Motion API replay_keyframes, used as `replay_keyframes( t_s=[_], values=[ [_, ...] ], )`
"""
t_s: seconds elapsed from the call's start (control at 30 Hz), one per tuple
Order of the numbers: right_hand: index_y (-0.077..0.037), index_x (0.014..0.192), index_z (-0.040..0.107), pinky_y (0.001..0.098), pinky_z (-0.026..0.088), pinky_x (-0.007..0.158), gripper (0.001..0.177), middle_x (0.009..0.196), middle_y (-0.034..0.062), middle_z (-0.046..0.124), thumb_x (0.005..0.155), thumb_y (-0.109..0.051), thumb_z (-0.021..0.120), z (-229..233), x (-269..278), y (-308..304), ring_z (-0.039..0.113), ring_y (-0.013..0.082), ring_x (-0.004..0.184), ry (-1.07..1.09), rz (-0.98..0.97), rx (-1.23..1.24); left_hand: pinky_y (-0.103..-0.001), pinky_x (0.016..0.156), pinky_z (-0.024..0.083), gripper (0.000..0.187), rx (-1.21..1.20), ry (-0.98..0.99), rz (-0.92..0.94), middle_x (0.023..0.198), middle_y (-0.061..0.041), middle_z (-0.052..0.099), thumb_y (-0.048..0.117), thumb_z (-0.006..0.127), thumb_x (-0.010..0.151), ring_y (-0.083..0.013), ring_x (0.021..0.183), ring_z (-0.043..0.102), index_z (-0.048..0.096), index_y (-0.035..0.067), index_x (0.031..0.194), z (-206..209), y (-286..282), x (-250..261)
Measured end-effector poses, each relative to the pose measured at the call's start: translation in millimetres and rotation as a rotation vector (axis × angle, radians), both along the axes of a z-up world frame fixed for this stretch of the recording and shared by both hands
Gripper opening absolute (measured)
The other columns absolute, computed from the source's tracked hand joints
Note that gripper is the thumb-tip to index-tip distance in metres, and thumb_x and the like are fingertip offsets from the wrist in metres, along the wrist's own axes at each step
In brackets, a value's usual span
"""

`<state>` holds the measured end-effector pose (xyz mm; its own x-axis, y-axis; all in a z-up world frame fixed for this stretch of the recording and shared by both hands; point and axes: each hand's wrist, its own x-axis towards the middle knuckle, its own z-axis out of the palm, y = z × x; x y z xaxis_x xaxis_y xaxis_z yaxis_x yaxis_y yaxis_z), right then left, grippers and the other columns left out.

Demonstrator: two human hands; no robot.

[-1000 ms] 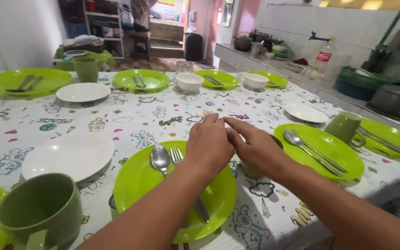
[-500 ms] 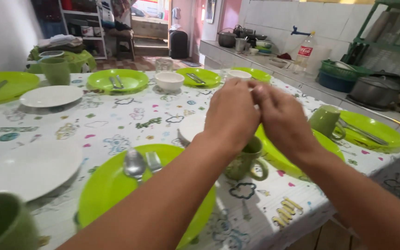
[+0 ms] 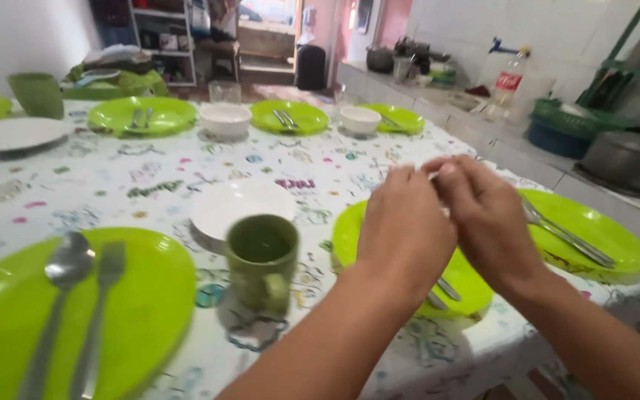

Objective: The person is setting a dining table with plates, cutlery, and cups.

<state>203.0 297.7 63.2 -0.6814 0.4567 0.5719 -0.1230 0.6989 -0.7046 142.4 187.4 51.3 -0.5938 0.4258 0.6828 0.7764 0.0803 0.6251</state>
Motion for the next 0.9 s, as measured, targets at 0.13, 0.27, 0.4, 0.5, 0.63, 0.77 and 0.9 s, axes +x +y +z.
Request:
replay_keyframes(
  t_s=[0.13, 0.27, 0.4, 0.5, 0.63, 0.77, 0.9],
  values=[
    [-0.005, 0.121, 0.071, 0.0297, 0.056, 0.083, 0.037, 0.101, 0.0098, 0.078, 0.103, -0.03, 0.051, -49, 4, 51, 0.072, 0.0153, 0.092, -0.189, 0.012, 0.079, -0.047, 0.098, 0.048, 0.034, -0.2, -0.097, 0.023, 0.122, -0.024, 0.061, 0.006, 0.069, 0.08, -0.0417, 0.113, 0.061, 0.066, -0.003, 0.113, -57, 36, 12],
    [-0.009, 0.128, 0.068, 0.0363, 0.054, 0.088, 0.039, 0.112, 0.0133, 0.077, 0.096, -0.028, 0.057, -87, 11, 84, 0.074, 0.0237, 0.098, -0.335, -0.012, 0.121, -0.046, 0.103, 0.046, 0.043, -0.359, -0.138, 0.088, 0.128, -0.024, 0.059, 0.006, 0.071, 0.078, -0.0409, 0.119, 0.058, 0.061, -0.004, 0.12, -88, 52, 15],
    [-0.018, 0.136, 0.066, 0.0374, 0.054, 0.094, 0.045, 0.116, 0.0159, 0.076, 0.092, -0.027, 0.06, -93, 10, 95, 0.073, 0.027, 0.104, -0.528, -0.025, 0.174, -0.045, 0.105, 0.045, 0.044, -0.456, -0.146, 0.182, 0.131, -0.022, 0.057, 0.008, 0.07, 0.08, -0.0393, 0.121, 0.057, 0.06, -0.003, 0.122, -100, 61, 7],
    [-0.018, 0.135, 0.065, 0.0372, 0.053, 0.097, 0.044, 0.121, 0.0144, 0.074, 0.094, -0.032, 0.063, -90, 9, 93, 0.072, 0.0281, 0.107, -0.581, 0.002, 0.139, -0.044, 0.106, 0.044, 0.043, -0.524, -0.158, 0.235, 0.133, -0.021, 0.056, 0.01, 0.068, 0.083, -0.0381, 0.123, 0.056, 0.059, -0.002, 0.124, -106, 67, -1],
    [-0.01, 0.133, 0.066, 0.0387, 0.046, 0.105, 0.045, 0.135, 0.0143, 0.067, 0.092, -0.027, 0.059, -126, -3, 119, 0.064, 0.0279, 0.123, -0.423, 0.217, 0.271, -0.047, 0.106, 0.042, 0.04, -0.535, -0.118, 0.284, 0.135, -0.021, 0.055, 0.014, 0.064, 0.088, -0.0373, 0.126, 0.053, 0.058, -0.001, 0.125, -125, 75, -17],
    [-0.014, 0.13, 0.066, 0.0416, 0.044, 0.106, 0.043, 0.131, 0.01, 0.067, 0.089, -0.028, 0.061, -118, 2, 101, 0.059, 0.0304, 0.122, -0.548, 0.08, 0.499, -0.048, 0.108, 0.041, 0.04, -0.634, -0.195, 0.263, 0.136, -0.022, 0.052, 0.022, 0.059, 0.095, -0.038, 0.129, 0.049, 0.056, 0.003, 0.13, -119, 75, -19],
    [-0.017, 0.125, 0.068, 0.0422, 0.046, 0.102, 0.039, 0.118, 0.0057, 0.069, 0.089, -0.03, 0.06, -107, 4, 92, 0.06, 0.0282, 0.116, -0.613, 0.032, 0.469, -0.048, 0.11, 0.039, 0.04, -0.794, -0.14, 0.253, 0.137, -0.021, 0.05, 0.027, 0.061, 0.097, -0.0377, 0.133, 0.046, 0.056, 0.004, 0.13, -130, 74, -20]
  ],
)
